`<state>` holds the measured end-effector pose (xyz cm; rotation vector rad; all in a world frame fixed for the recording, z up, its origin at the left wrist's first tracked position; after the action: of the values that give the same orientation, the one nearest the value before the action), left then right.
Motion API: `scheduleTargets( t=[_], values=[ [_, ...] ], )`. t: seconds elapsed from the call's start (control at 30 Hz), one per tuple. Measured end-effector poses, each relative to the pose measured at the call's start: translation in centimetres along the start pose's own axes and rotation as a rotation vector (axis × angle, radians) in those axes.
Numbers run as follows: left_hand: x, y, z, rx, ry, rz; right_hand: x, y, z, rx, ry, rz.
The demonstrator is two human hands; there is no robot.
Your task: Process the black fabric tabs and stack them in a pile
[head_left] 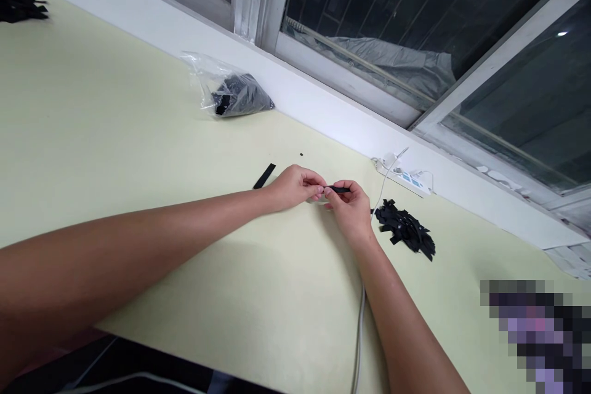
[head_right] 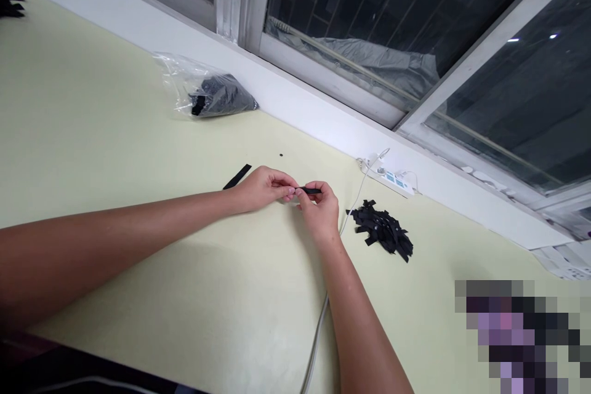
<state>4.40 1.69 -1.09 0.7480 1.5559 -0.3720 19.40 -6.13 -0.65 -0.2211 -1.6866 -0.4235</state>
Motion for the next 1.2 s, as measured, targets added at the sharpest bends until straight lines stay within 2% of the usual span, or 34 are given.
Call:
scheduleTargets(
  t=[0.17,0.43,0.7,1.03,1.2],
  values=[
    [-0.1,-0.1,0.3,-0.017,0.016,-0.037,-0.1,0.1,0.0,0.02,-0.064,-0.041],
    [0.1,-0.2,0.3,-0.058,0.151,0.129,-0.1,-0.1,0.1,0.059,-0.134,-0.083],
    [0.0,-0.2,0.4,-0.117,0.229,0.109,-0.8,0.1,0.1,0.044,-0.169,-0.108],
    [0.4,0.0,0.4,-0.125,0.197,0.1,-0.2,-0.1,0.2,-0.019,0.019,0.032],
    [0.2,0.0,0.5,-0.109,0.147,0.094,0.5,0.3,-0.6,-0.054,0.019,0.07]
  ],
)
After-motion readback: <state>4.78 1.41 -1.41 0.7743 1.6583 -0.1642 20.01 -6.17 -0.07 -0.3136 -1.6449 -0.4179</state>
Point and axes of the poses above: each hand's wrist, its own y-axis towards the middle knuckle, its own z-axis out of the palm, x = y × z, the point moved 1 cm from there along y, towards the middle knuckle, and after that the axes turned 5 degrees about y, right-handed, at the moved point
